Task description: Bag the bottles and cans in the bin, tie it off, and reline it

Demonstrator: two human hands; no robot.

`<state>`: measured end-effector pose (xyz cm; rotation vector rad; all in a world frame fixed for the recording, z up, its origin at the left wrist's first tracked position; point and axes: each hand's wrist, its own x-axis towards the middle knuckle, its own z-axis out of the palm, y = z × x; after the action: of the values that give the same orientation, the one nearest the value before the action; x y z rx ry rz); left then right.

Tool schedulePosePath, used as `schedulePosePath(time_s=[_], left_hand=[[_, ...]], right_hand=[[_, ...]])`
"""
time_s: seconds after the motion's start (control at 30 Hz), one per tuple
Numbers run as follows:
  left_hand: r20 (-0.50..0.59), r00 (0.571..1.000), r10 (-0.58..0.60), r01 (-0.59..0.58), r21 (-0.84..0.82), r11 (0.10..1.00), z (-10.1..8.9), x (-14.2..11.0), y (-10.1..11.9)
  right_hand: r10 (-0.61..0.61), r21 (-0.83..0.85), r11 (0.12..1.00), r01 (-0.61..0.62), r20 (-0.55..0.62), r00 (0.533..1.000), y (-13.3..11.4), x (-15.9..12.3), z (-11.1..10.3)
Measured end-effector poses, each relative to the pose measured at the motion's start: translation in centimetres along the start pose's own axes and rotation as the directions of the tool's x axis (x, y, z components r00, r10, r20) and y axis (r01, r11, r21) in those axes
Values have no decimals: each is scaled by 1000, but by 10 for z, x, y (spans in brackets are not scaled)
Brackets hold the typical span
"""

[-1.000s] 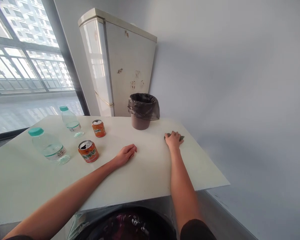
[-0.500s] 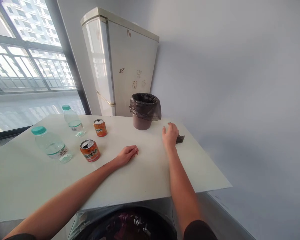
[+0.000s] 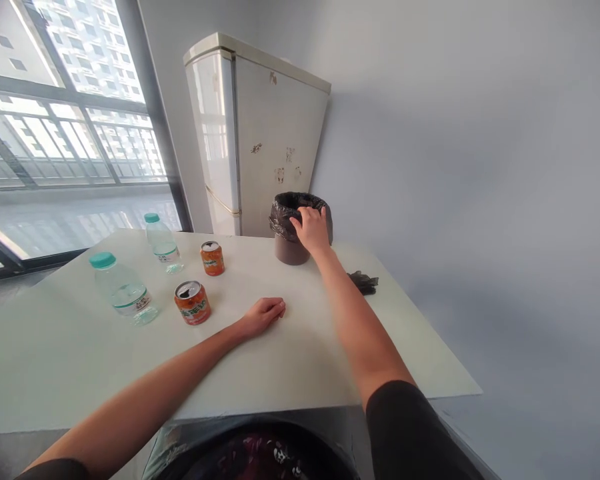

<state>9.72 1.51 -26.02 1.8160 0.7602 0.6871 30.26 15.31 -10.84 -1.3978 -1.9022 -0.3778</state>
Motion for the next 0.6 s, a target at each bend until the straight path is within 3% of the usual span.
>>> schedulePosePath(time_s=[0.13,0.2,0.27,0.37,0.43,0.6], left_hand=[[47,998,44,-42,-32,999,-1,-2,4],[139,989,55,-36,-131,991,-2,-5,10],[301,950,77,2,-253,967,-3,-10,15],[494,858,139,42,-338,940,-6,-17,21],[545,821,170,30,-340,940,-6,-19,22],[601,773,202,3,-322,947,-3,-19,23]], right_hand=[[29,9,1000,-30,73,997,-2,10,-4],[18,40,999,-20,52,999,-10,2,-13],[-8,72,997,7,19,1000,-22,-14,-25],[-64,122,990,66,-21,998,-46,-45,-49],[-119,147,982,120,-20,993,-65,-66,-66],[-229,198,955,223,7,973,-106,-107,-98]])
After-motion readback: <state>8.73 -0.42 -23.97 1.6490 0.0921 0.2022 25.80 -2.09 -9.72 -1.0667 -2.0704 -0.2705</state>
